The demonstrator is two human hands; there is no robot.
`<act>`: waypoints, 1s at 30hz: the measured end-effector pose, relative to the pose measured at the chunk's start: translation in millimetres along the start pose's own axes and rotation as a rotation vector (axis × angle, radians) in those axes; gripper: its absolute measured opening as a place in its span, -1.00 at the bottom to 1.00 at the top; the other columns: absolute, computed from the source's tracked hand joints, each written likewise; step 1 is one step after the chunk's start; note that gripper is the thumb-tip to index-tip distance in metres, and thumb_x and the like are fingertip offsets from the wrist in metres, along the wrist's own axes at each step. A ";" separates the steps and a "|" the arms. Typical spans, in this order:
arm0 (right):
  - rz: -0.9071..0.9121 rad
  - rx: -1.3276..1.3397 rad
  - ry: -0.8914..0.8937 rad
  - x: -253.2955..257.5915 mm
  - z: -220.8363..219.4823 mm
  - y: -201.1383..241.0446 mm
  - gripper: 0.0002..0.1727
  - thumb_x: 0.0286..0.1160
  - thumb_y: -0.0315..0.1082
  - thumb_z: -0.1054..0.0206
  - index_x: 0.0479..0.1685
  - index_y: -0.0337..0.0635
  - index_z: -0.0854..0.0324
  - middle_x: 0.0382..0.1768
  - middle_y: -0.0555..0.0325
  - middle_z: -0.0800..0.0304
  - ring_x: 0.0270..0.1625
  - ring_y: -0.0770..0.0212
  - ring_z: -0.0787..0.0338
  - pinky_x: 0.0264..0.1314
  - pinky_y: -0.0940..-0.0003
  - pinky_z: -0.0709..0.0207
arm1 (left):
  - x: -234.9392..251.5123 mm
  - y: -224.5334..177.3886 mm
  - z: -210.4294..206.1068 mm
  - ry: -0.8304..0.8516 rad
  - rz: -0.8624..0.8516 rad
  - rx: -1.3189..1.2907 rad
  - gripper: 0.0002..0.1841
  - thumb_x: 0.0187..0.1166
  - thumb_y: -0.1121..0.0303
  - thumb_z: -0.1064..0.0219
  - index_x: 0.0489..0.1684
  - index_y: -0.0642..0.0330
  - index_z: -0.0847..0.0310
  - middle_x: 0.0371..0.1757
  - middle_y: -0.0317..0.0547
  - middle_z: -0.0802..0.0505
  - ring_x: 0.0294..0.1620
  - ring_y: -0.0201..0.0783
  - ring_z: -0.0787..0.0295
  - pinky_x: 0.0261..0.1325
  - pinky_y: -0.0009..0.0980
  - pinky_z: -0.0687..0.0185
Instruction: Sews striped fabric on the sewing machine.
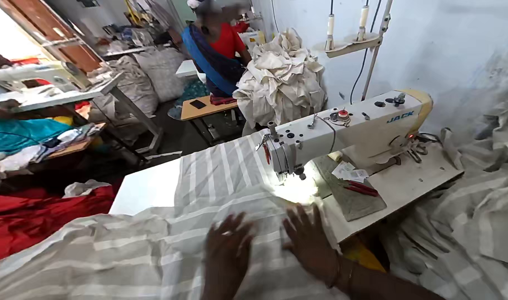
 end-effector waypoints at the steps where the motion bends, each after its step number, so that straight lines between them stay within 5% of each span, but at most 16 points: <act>1: 0.066 0.006 -0.070 -6.9 -13.4 12.8 -0.31 0.75 0.21 -0.01 0.66 -0.03 -0.50 0.74 -0.05 -0.40 0.82 -0.25 -0.24 0.67 -0.71 0.15 | 23.9 -20.6 -29.4 0.058 -0.047 -0.049 -0.70 0.68 0.23 -0.24 0.08 0.08 -0.89 0.41 0.05 -0.81 0.53 0.17 -0.64 0.59 0.26 -0.43; 4: 0.182 0.049 -0.116 -35.4 -32.3 46.7 -0.28 0.63 0.32 -0.12 0.62 0.08 -0.54 0.67 0.08 -0.52 0.81 -0.10 -0.31 0.71 -0.57 0.01 | 63.2 -40.2 -103.2 0.223 -0.061 -0.109 -0.74 0.66 0.26 -0.32 0.12 0.12 -0.86 0.37 -0.07 -0.83 0.42 0.00 -0.74 0.43 0.04 -0.66; 7: 0.187 0.071 -0.091 -49.4 -28.1 42.2 -0.32 0.58 0.31 -0.19 0.53 0.10 -0.63 0.61 0.20 -0.61 0.79 -0.02 -0.35 0.74 -0.41 -0.09 | 66.8 -28.7 -136.3 0.126 0.053 -0.004 -0.40 0.47 -0.14 -0.42 0.21 0.23 -0.80 0.31 0.09 -0.83 0.39 0.15 -0.72 0.43 0.17 -0.56; 10: 0.097 0.202 -0.202 -48.5 5.4 2.3 -0.52 0.68 0.17 -0.21 0.14 0.04 -0.85 0.34 0.21 -0.83 0.50 0.14 -0.71 0.53 0.02 -0.56 | 61.2 -33.7 -131.3 0.024 0.123 0.127 -0.37 0.49 -0.21 -0.30 0.03 0.27 -0.85 0.08 0.21 -0.88 0.16 0.26 -0.80 0.13 0.22 -0.66; 12: -0.078 0.209 -0.388 -36.8 26.8 -39.8 -0.52 0.63 0.11 -0.30 0.19 -0.06 -0.83 0.35 0.11 -0.81 0.45 0.13 -0.74 0.49 0.21 -0.62 | 58.3 -36.8 -127.4 -0.022 0.121 0.095 -0.57 0.52 -0.05 -0.32 -0.27 0.17 -0.87 -0.13 0.07 -0.90 -0.01 0.15 -0.85 0.05 0.14 -0.67; 15: -0.365 0.575 -0.320 -6.4 31.0 -90.8 -0.32 0.43 0.01 -0.50 0.48 -0.21 -0.63 0.33 0.05 -0.79 0.35 0.15 -0.75 0.32 0.23 -0.67 | 51.0 -35.2 -115.3 -0.162 0.063 -0.163 -0.65 0.54 0.03 -0.30 -0.33 0.11 -0.85 -0.15 -0.14 -0.93 0.01 -0.01 -0.86 0.38 0.22 -0.52; 18: -0.380 1.088 -0.267 11.6 34.5 -88.3 -0.79 0.45 -0.31 -0.50 -0.05 -0.23 -0.83 -0.17 0.19 -0.90 -0.17 0.42 -0.84 -0.07 0.50 -0.75 | 46.0 -40.6 -92.0 -0.178 0.028 -0.350 -0.65 0.55 0.01 -0.35 -0.11 0.11 -0.80 -0.20 -0.29 -0.91 -0.05 -0.28 -0.85 0.61 0.26 -0.26; 20: -0.256 1.193 -0.286 14.1 43.6 -72.1 -0.85 0.48 -0.36 -0.48 -0.14 -0.24 -0.87 -0.20 0.22 -0.88 -0.19 0.48 -0.81 -0.08 0.57 -0.73 | 46.3 -50.7 -73.5 -0.177 0.010 -0.445 -0.65 0.62 -0.06 -0.32 -0.11 0.03 -0.78 -0.22 -0.37 -0.90 -0.06 -0.46 -0.82 0.55 -0.04 -0.43; 21: -0.221 1.208 -0.298 13.5 48.2 -64.7 -0.85 0.49 -0.36 -0.48 -0.14 -0.24 -0.88 -0.19 0.22 -0.87 -0.17 0.49 -0.81 -0.06 0.58 -0.73 | 46.6 -54.6 -65.9 -0.179 0.008 -0.492 -0.66 0.65 -0.07 -0.31 -0.18 -0.01 -0.80 -0.25 -0.39 -0.90 -0.10 -0.51 -0.81 0.34 -0.28 -0.62; 24: -0.115 1.103 -0.466 10.0 66.4 -49.2 -0.90 0.43 -0.40 -0.47 -0.21 -0.23 -0.85 -0.26 0.22 -0.85 -0.21 0.48 -0.80 -0.12 0.58 -0.72 | 50.9 -56.3 -53.0 -0.102 0.076 -0.719 -0.70 0.60 0.01 -0.40 -0.28 0.05 -0.83 -0.34 -0.39 -0.83 -0.36 -0.65 -0.71 -0.29 -0.70 -0.66; 27: 0.021 0.705 -0.705 3.8 84.1 -33.8 -0.94 0.42 -0.34 -0.47 -0.23 -0.05 -0.84 -0.30 0.29 -0.83 -0.21 0.49 -0.77 -0.18 0.63 -0.67 | 50.7 -52.6 -46.1 -0.037 0.184 -0.904 -0.77 0.50 0.14 -0.50 -0.31 0.10 -0.88 -0.37 -0.38 -0.86 -0.46 -0.60 -0.71 -0.41 -0.70 -0.64; 30: 0.159 0.341 -0.823 -8.4 93.9 -13.7 -0.88 0.57 -0.23 -0.38 -0.11 0.07 -0.83 -0.27 0.27 -0.79 -0.13 0.34 -0.72 -0.05 0.46 -0.56 | 49.1 -56.8 -34.8 -0.057 0.185 -0.974 -0.76 0.52 0.15 -0.50 -0.33 0.13 -0.88 -0.38 -0.34 -0.86 -0.46 -0.57 -0.72 -0.41 -0.67 -0.66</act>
Point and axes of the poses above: each hand's wrist, its own x-axis towards the middle knuckle, its own z-axis out of the back of the hand, y = z × x, the point moved 7 cm from there along x, towards the middle knuckle
